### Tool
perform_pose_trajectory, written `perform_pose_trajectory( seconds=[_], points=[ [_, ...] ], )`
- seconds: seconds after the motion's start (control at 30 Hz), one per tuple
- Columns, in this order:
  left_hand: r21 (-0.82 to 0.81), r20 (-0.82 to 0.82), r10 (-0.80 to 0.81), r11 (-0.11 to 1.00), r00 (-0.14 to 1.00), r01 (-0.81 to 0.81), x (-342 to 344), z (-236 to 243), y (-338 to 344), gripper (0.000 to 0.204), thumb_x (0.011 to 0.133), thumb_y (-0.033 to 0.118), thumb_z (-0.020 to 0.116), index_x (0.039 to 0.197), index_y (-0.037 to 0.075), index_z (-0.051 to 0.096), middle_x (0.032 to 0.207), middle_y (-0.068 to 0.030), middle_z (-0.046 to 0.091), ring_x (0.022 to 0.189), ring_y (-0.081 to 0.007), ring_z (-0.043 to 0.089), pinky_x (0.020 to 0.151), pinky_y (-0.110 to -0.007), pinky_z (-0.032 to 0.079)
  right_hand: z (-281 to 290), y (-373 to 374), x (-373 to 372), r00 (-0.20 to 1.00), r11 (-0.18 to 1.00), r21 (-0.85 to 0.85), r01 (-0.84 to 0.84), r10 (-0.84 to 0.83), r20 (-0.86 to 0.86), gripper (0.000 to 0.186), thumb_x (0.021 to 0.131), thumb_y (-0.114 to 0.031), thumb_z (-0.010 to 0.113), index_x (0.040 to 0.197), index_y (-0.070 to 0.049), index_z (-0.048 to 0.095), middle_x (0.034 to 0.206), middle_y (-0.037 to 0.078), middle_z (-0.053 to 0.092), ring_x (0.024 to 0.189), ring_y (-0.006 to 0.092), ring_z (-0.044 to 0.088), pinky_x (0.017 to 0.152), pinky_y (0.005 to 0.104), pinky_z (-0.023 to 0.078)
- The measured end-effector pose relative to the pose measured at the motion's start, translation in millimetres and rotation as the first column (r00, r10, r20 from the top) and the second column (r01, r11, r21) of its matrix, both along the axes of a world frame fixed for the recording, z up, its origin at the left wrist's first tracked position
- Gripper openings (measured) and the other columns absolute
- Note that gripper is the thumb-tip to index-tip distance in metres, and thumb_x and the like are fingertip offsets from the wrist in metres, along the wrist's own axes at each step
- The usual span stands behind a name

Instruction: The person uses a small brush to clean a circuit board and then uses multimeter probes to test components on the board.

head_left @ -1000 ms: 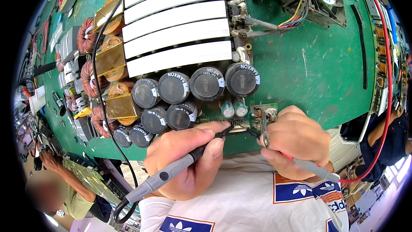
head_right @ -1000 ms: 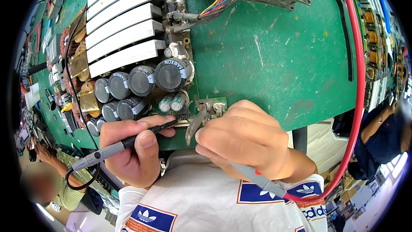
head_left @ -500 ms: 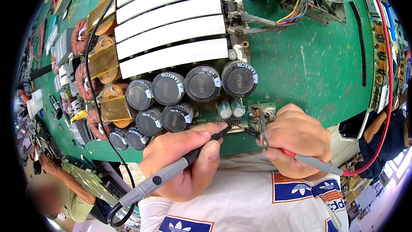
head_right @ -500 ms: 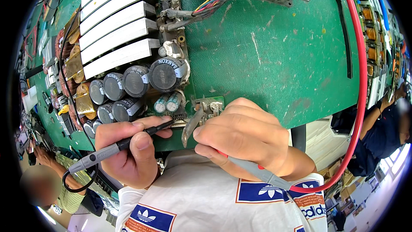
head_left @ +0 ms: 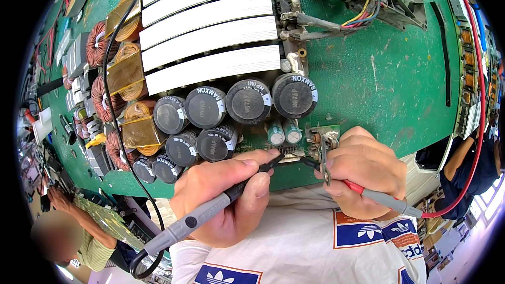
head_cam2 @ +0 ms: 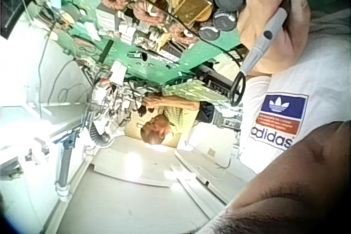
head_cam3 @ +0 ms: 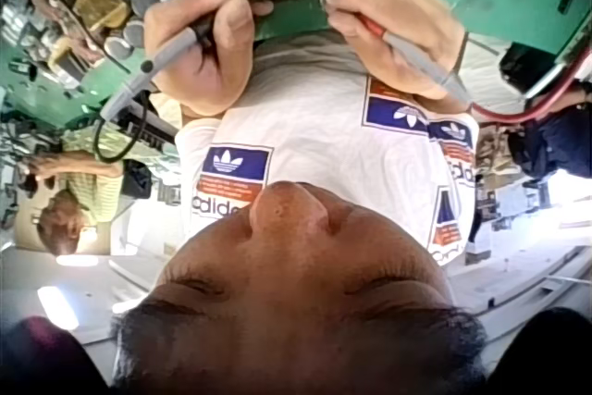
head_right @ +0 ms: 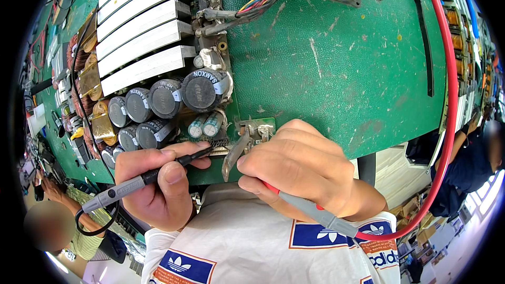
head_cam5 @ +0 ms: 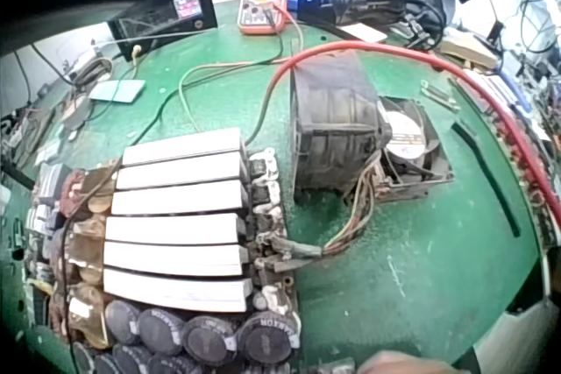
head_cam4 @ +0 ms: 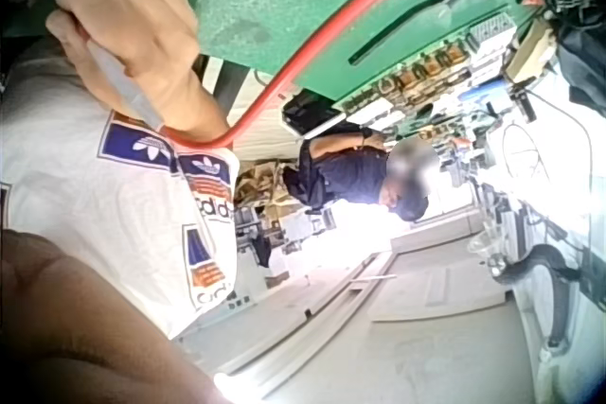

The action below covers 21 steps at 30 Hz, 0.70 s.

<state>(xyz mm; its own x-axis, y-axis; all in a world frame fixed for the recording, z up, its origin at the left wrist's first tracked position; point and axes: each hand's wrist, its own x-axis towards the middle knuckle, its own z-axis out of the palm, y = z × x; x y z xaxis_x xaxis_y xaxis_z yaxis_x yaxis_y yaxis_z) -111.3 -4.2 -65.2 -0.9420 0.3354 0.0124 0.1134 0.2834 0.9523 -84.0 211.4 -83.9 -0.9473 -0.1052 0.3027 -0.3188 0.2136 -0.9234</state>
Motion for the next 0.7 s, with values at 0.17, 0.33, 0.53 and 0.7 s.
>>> perform_pose_trajectory(
  seconds=[0.17, 0.33, 0.53, 0.7],
  points=[
    [0.002, 0.009, -0.008, 1.000, 1.000, 0.008, -0.6, 0.4, 0.1, 0.027, 0.101, 0.018, 0.059, 0.110, 0.001, 0.040, 0.090, -0.0288, 0.069, 0.075, -0.0290, 0.073, 0.064, -0.034, 0.061, -1.4, -1.8, 0.2, 0.999, 1.000, 0.001, 0.023, -0.023, -0.025, 0.028, 0.066, 0.003, 0.084, 0.090, 0.003, 0.068, 0.078, 0.012, 0.067, 0.061, 0.0240, 0.061, 0.055, 0.0331, 0.043],
    [-0.004, -0.008, -0.004, 1.000, 1.000, 0.004, -0.1, -0.7, 0.0, 0.027, 0.101, 0.018, 0.059, 0.110, 0.001, 0.040, 0.090, -0.0288, 0.069, 0.075, -0.0292, 0.073, 0.064, -0.034, 0.061, -0.6, 0.6, -0.1, 1.000, 1.000, -0.019, -0.001, 0.001, 0.005, 0.029, 0.065, 0.003, 0.084, 0.089, 0.003, 0.069, 0.078, 0.011, 0.068, 0.061, 0.0241, 0.062, 0.055, 0.0332, 0.044],
    [-0.020, -0.007, -0.030, 0.999, 1.000, 0.029, -1.9, 0.5, -0.8, 0.026, 0.101, 0.017, 0.058, 0.110, 0.001, 0.040, 0.090, -0.0289, 0.069, 0.075, -0.0293, 0.073, 0.064, -0.034, 0.061, -0.5, 1.0, -0.2, 1.000, 1.000, -0.016, 0.001, -0.001, 0.011, 0.030, 0.065, 0.004, 0.085, 0.091, 0.003, 0.069, 0.079, 0.011, 0.068, 0.062, 0.0238, 0.062, 0.056, 0.0330, 0.044],
    [-0.020, -0.012, -0.024, 1.000, 1.000, 0.024, -1.0, 0.9, -0.4, 0.026, 0.101, 0.016, 0.058, 0.110, 0.001, 0.040, 0.090, -0.0290, 0.069, 0.076, -0.0298, 0.073, 0.065, -0.035, 0.062, 0.6, 0.9, -0.1, 1.000, 1.000, -0.010, -0.003, 0.004, 0.015, 0.030, 0.065, 0.004, 0.084, 0.091, 0.003, 0.069, 0.079, 0.011, 0.068, 0.061, 0.0234, 0.062, 0.055, 0.0326, 0.044]
  ],
)
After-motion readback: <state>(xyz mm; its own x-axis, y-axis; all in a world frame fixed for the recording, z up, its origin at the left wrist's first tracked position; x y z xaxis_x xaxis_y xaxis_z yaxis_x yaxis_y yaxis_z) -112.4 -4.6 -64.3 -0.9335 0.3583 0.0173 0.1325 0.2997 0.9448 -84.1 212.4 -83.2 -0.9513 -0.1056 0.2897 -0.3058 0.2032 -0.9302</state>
